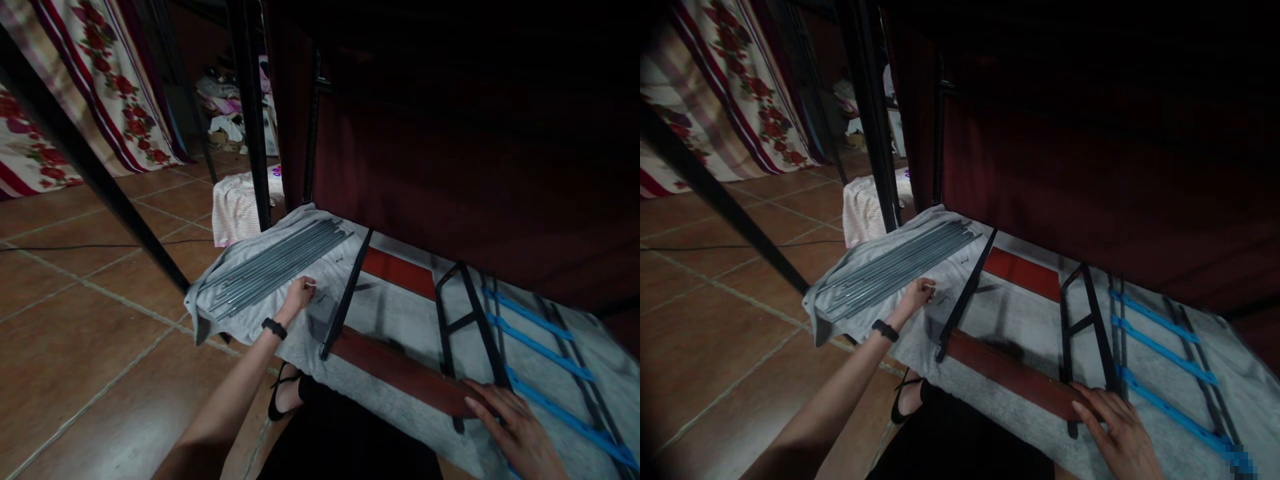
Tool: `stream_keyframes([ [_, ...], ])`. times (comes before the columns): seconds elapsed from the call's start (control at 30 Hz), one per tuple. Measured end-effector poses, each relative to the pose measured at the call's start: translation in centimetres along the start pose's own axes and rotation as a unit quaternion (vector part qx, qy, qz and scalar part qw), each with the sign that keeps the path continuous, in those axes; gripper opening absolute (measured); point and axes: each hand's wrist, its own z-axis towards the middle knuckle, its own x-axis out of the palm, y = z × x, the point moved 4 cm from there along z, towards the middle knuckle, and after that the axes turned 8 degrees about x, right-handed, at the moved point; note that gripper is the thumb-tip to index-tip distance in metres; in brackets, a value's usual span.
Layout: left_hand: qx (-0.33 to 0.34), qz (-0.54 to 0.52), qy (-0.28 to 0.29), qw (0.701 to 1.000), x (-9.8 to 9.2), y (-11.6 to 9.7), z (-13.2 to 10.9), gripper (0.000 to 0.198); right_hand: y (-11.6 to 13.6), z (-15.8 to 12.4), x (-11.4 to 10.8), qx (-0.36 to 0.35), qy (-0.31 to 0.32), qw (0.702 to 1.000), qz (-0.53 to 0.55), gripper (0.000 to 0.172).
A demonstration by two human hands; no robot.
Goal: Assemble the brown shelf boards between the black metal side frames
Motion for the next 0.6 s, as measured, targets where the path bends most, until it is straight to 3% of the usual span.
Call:
stream_keyframes([
  [0.07,-0.006,-0.124,0.02,0.992,0.1,-0.8,-2.7,0.024,-0.1,-0.1,0.0,-0.002,-0.003,1.0,-0.001,0.04],
  [0.17,-0.045,-0.411,0.033,0.91,0.8,-2.2,-6.9,0.024,-0.2,0.0,-0.1,0.011,-0.003,1.0,-0.004,0.041],
  [0.2,-0.06,-0.471,0.034,0.88,1.0,-2.6,-8.0,0.025,-0.2,0.1,-0.2,0.017,-0.004,1.0,-0.004,0.041],
  [0.27,-0.082,-0.52,0.031,0.85,1.4,-3.4,-9.6,0.027,-0.1,0.3,-0.4,0.021,-0.006,1.0,0.0,0.041],
  [0.4,-0.087,-0.536,0.005,0.84,1.8,-4.5,-10.5,0.029,0.1,0.4,-0.6,0.011,0.004,1.0,0.012,0.041],
  [0.6,-0.047,-0.514,-0.005,0.856,1.8,-4.7,-10.9,0.027,-0.1,0.5,-0.8,0.048,0.029,0.998,0.012,0.04],
])
